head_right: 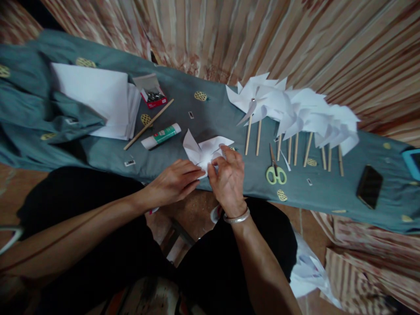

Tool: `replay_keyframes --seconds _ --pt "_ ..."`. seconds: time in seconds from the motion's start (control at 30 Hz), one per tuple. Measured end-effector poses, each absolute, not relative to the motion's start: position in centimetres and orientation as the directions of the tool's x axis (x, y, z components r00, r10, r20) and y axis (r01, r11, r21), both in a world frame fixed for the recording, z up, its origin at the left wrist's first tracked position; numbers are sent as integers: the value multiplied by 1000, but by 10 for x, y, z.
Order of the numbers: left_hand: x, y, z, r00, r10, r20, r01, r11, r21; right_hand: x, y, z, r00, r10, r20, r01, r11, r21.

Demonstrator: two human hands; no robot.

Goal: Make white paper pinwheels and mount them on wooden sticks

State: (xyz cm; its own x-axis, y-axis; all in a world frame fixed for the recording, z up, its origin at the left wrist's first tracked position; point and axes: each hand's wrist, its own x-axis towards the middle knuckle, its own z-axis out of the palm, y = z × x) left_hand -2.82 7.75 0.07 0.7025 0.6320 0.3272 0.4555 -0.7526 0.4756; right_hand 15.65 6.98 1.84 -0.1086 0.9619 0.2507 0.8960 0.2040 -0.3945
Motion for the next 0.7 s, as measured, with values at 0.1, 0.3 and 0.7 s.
replay_keyframes --seconds 0.1,0.3,0.7 --pt "-28 78 0 702 628 335 453 -757 471 155 69 20 -97 964 247 900 191 -391" --pt "-28 78 -1 703 632 327 455 -752 477 154 69 21 -122 957 262 895 221 -389" --pt "-28 78 0 706 621 340 446 -763 468 153 67 21 -146 947 287 901 247 -356"
